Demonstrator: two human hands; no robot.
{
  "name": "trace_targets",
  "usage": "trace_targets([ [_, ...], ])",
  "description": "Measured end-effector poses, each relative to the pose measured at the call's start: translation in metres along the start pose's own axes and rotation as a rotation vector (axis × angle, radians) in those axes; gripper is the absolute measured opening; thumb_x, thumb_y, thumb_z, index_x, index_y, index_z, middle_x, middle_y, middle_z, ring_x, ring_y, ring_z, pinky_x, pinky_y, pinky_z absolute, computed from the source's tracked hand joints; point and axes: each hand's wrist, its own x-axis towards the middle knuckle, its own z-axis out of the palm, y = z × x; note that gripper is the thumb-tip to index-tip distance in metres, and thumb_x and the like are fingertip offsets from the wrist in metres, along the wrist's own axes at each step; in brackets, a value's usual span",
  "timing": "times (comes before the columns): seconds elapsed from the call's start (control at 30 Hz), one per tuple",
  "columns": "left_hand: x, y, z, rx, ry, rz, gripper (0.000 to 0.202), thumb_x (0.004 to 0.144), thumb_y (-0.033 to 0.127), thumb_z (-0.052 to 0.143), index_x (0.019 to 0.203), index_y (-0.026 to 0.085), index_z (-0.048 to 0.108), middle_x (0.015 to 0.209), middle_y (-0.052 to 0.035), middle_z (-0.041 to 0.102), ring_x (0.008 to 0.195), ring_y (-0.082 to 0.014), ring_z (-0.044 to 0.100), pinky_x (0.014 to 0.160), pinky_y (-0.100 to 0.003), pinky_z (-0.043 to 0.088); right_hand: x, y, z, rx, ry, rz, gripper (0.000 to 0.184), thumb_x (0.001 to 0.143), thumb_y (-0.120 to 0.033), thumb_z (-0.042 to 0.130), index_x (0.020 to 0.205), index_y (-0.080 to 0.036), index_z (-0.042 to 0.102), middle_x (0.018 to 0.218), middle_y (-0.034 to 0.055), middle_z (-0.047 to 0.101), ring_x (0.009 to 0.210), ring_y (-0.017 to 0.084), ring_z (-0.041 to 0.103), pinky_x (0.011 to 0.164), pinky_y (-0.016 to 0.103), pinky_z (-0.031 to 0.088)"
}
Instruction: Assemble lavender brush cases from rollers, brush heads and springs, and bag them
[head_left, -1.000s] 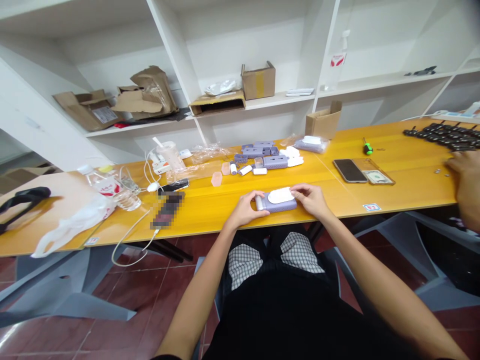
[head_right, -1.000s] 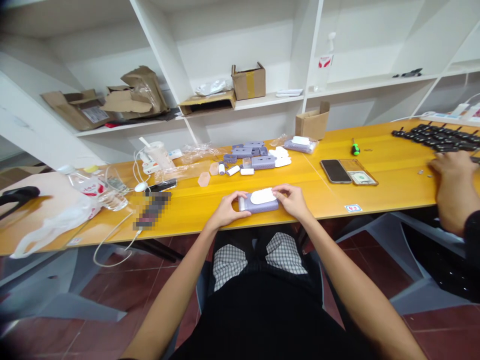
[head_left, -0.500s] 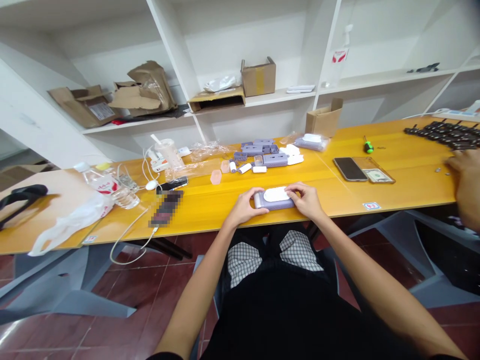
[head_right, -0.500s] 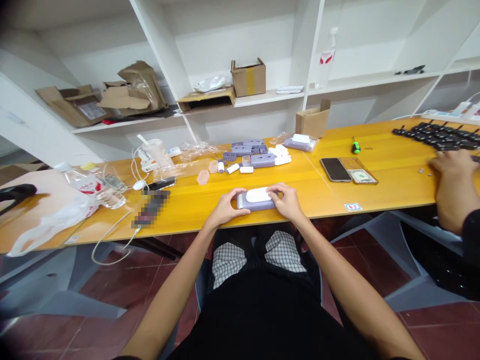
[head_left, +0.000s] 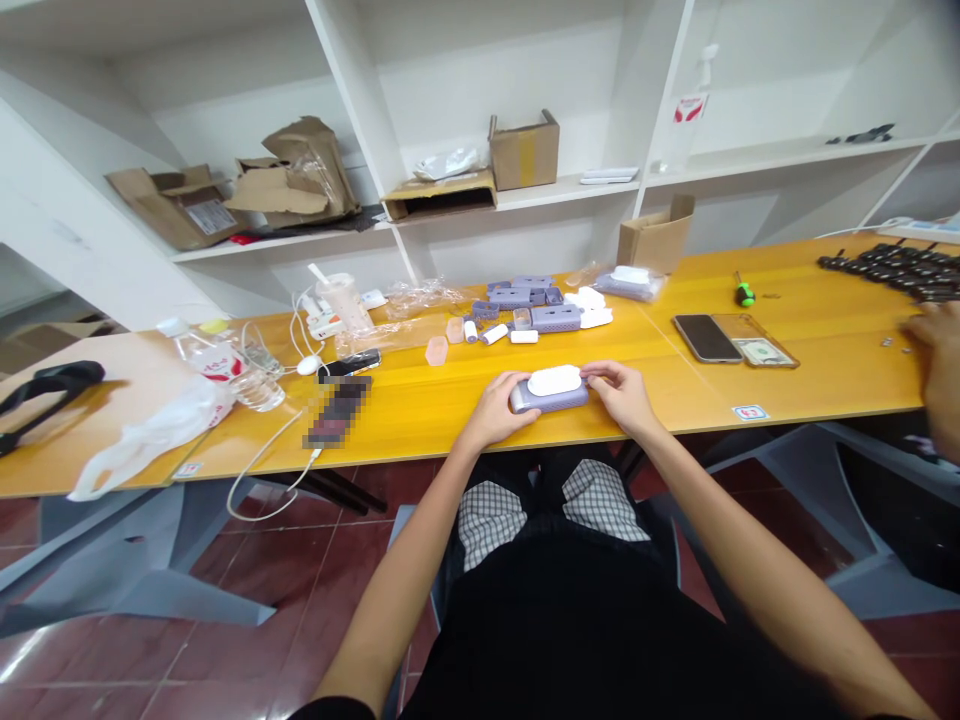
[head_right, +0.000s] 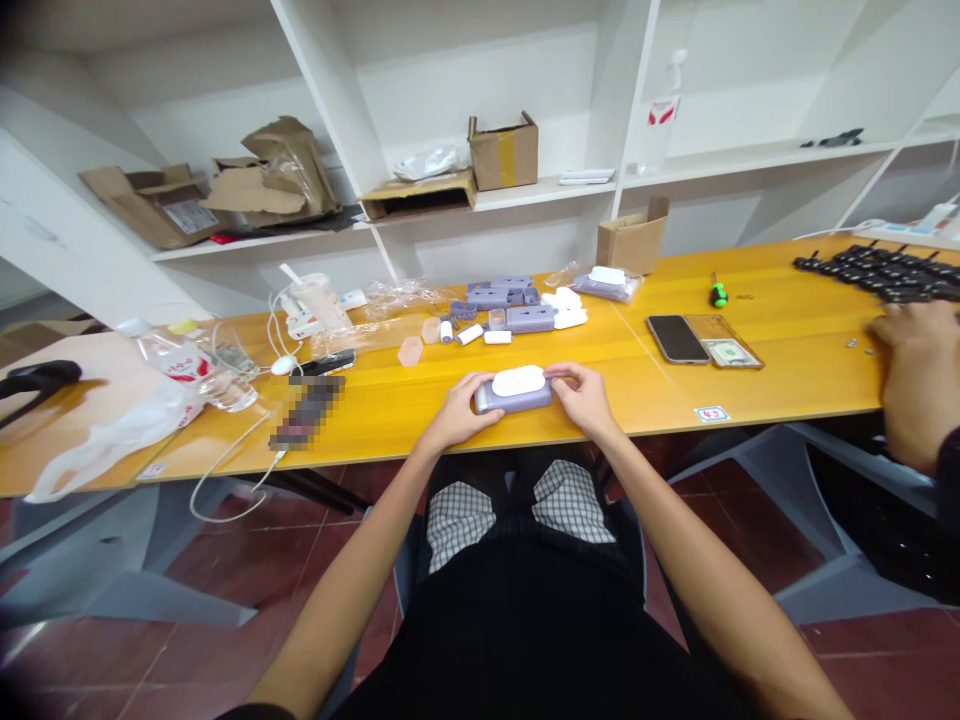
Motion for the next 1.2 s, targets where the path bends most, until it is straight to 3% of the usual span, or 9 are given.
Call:
trace_targets([
  [0.23, 0.001, 0.000, 0.002, 0.063, 0.036, -0.022, 0.064, 0.084, 0.046, 0.081, 0.140, 0.024, 0.058, 0.138, -0.0108, 0.062, 0.132, -0.0311, 0.058, 0.117, -0.048, 0.044, -0.004, -0.007, 0.001, 0.040, -0.132, -0.023, 0.020, 0.081, -0.030, 0.072, 0.099, -0.022, 0.076, 0.095, 0.0081, 0.082, 0.094, 0.027, 0.078, 0.093, 0.048, 0.062],
  [0.43, 0.003, -0.003, 0.002, 0.049, 0.118, -0.053, 0.045, 0.092, 0.046, 0.072, 0.129, 0.021, 0.064, 0.128, -0.0111, 0.068, 0.122, -0.0300, 0.063, 0.112, -0.047, 0.048, -0.006, -0.010, 0.002, 0.008, -0.299, -0.084, 0.024, 0.084, -0.030, 0.073, 0.107, -0.023, 0.075, 0.109, 0.0084, 0.082, 0.103, 0.027, 0.077, 0.096, 0.048, 0.061],
  [0.67, 0.004, -0.004, 0.001, 0.081, 0.173, -0.109, 0.036, 0.092, 0.045, 0.072, 0.118, 0.021, 0.067, 0.118, -0.0099, 0.071, 0.114, -0.0296, 0.066, 0.106, -0.047, 0.050, -0.009, -0.018, 0.002, -0.155, -0.344, -0.146, 0.032, 0.086, -0.029, 0.075, 0.117, -0.027, 0.076, 0.123, 0.0081, 0.078, 0.116, 0.030, 0.073, 0.102, 0.052, 0.058],
  [0.83, 0.004, -0.004, 0.001, 0.062, 0.159, -0.101, 0.041, 0.093, 0.041, 0.071, 0.129, 0.022, 0.063, 0.130, -0.0111, 0.068, 0.123, -0.0303, 0.063, 0.112, -0.048, 0.047, -0.009, -0.018, 0.000, -0.131, -0.372, -0.128, 0.036, 0.087, -0.030, 0.075, 0.123, -0.028, 0.072, 0.129, 0.0086, 0.076, 0.120, 0.030, 0.072, 0.104, 0.052, 0.056],
  [1.2, 0.001, -0.006, 0.005, 0.080, 0.108, -0.074, 0.063, 0.096, 0.047, 0.067, 0.150, 0.021, 0.048, 0.150, -0.0145, 0.055, 0.141, -0.0323, 0.051, 0.122, -0.050, 0.039, -0.006, -0.007, 0.001, -0.061, -0.363, -0.106, 0.036, 0.087, -0.033, 0.077, 0.121, -0.025, 0.070, 0.127, 0.0104, 0.076, 0.121, 0.030, 0.071, 0.106, 0.052, 0.054],
])
